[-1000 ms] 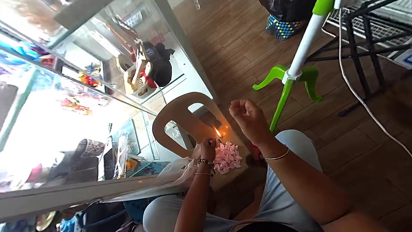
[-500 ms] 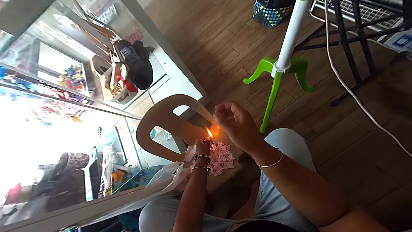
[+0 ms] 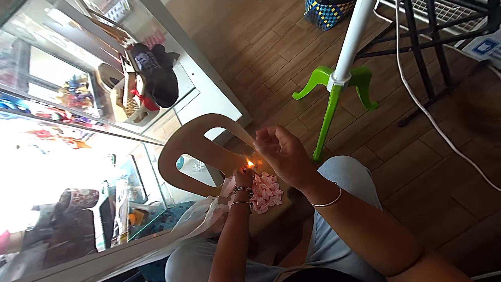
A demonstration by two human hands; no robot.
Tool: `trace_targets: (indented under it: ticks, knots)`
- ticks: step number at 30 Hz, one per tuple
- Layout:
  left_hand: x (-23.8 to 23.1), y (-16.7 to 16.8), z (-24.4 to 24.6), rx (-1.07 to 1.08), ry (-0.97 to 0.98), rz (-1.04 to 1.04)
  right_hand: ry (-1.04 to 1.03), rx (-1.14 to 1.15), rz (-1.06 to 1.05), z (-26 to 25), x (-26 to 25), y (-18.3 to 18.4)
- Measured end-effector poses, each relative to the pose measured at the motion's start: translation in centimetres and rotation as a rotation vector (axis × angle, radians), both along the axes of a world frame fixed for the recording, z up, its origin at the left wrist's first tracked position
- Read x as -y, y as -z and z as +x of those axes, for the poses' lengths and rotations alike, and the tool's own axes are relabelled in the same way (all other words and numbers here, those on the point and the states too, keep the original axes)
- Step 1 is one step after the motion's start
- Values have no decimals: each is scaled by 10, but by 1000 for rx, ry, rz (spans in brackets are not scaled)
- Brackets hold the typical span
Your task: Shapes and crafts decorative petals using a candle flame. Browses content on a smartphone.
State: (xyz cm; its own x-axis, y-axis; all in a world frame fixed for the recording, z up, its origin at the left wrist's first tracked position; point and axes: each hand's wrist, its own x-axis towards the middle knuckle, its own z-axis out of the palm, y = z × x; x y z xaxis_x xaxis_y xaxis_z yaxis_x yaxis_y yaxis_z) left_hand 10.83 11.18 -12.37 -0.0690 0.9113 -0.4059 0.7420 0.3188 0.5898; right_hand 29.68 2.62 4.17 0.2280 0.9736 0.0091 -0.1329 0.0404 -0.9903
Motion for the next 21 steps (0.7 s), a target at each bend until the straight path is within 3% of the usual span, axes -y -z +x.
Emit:
trace_targets:
  ticks: [12,16,21]
  knots:
    - [-4,-6,-4,-113,52,-26,0,44,-2,-4,-3,3]
    - [5,-44,-11,90,-21,-92,-29,72,18,-11,-8,9]
    - [39,-117,-48,244,111,-3,-112,214,41,-25,-15,16]
